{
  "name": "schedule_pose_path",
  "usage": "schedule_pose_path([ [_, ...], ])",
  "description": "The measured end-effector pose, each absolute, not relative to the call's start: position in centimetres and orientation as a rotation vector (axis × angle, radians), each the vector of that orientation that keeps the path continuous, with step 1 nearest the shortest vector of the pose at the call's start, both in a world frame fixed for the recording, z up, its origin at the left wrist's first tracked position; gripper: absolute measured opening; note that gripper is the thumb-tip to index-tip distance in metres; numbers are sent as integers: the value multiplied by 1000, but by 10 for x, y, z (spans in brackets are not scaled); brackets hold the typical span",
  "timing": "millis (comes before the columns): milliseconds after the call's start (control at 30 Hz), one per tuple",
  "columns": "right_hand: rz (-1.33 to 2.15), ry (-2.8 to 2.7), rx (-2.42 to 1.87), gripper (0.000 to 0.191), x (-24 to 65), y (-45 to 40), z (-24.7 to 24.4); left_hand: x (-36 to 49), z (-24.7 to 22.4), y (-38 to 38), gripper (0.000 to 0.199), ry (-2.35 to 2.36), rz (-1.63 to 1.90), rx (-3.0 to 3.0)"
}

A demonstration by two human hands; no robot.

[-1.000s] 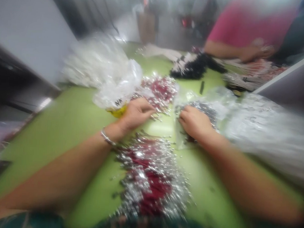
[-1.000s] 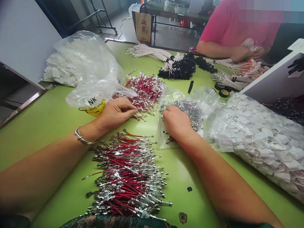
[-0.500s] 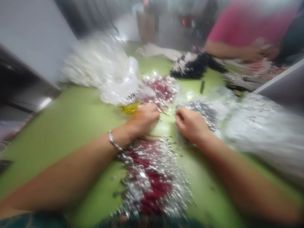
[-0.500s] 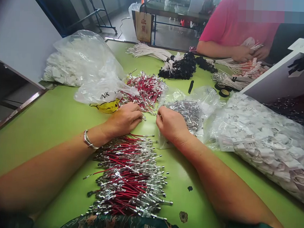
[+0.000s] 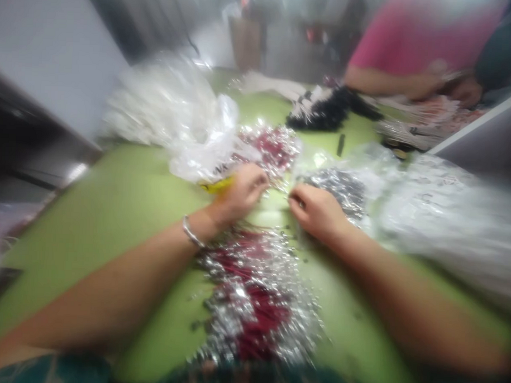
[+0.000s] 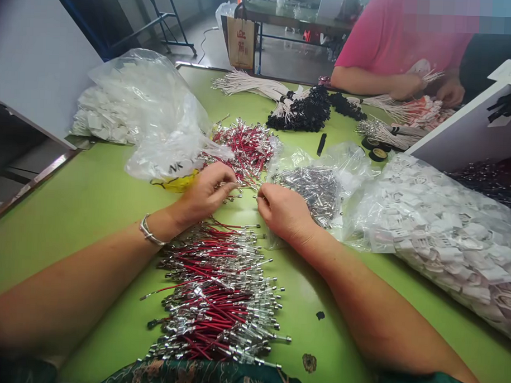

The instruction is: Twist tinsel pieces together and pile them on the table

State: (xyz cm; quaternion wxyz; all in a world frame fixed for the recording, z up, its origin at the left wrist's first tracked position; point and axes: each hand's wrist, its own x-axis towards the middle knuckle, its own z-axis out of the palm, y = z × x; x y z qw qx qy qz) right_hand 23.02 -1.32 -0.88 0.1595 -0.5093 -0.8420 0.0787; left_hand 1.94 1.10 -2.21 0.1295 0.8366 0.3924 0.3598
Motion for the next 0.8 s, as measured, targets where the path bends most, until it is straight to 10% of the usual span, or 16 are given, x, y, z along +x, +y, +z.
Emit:
schedule_pose_path([
  [200, 383, -2259, -1257, 11, 230, -14, -12, 12, -11, 10, 11, 947, 1399, 1762],
  [800, 454, -1998, -1001, 10, 224, -24, -10, 28, -12, -9, 24, 967, 880, 1928],
])
